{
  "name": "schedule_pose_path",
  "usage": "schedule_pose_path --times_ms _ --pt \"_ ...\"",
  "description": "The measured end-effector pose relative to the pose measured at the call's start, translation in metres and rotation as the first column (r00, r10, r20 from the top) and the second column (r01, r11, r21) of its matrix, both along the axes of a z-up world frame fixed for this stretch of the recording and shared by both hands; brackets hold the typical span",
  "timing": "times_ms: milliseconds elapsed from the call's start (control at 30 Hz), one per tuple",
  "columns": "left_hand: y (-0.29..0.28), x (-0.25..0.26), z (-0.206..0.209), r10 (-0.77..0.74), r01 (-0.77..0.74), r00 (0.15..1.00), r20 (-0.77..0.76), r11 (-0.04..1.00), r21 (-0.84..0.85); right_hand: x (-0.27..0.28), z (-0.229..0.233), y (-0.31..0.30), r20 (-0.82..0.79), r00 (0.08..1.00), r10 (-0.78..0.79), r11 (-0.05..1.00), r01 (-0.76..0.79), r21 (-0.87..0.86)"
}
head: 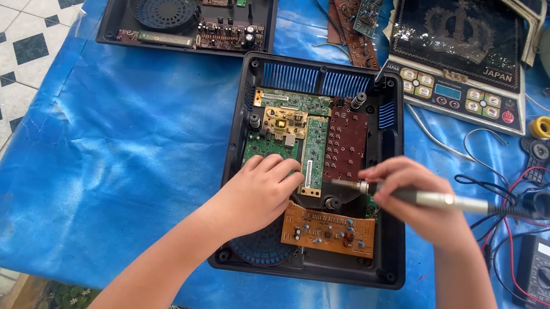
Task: The person uses a soldering iron to work on a circuit board inside a disassembled appliance. They hold the board steady with one hand while applying the soldering iron to various points on the board with the other hand.
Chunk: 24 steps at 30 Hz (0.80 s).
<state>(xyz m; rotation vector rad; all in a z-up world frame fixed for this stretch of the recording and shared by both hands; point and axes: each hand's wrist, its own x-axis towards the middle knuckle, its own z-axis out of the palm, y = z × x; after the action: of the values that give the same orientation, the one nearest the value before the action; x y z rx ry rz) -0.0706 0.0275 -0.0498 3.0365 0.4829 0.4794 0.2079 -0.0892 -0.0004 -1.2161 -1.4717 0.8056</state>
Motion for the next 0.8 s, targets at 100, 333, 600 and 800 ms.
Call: schedule_pose_path --times_ms 100,333,600,800 --pt "0.0 -0.001 0.001 -0.005 0.005 1.0 -0.014 1.0 0.024 0.018 0.008 0.022 0.033 0.999 0.019 0.998 -0.017 -0.057" --pt "0.001 0.001 -0.004 -0.017 0.017 0.999 -0.048 1.0 -0.009 0.051 -0.02 0.078 -0.237 0.969 0.069 0.995 -0.051 0.082" --pt "0.003 0.002 0.006 -0.025 0.01 0.992 -0.127 0.994 -0.111 0.043 -0.017 0.095 -0.206 0.907 0.367 0.874 -0.412 -0.259" --pt "0.001 0.002 0.008 -0.009 0.004 0.994 -0.112 0.999 -0.047 0.038 -0.015 0.093 -0.21 0.933 0.291 0.888 -0.345 -0.304"
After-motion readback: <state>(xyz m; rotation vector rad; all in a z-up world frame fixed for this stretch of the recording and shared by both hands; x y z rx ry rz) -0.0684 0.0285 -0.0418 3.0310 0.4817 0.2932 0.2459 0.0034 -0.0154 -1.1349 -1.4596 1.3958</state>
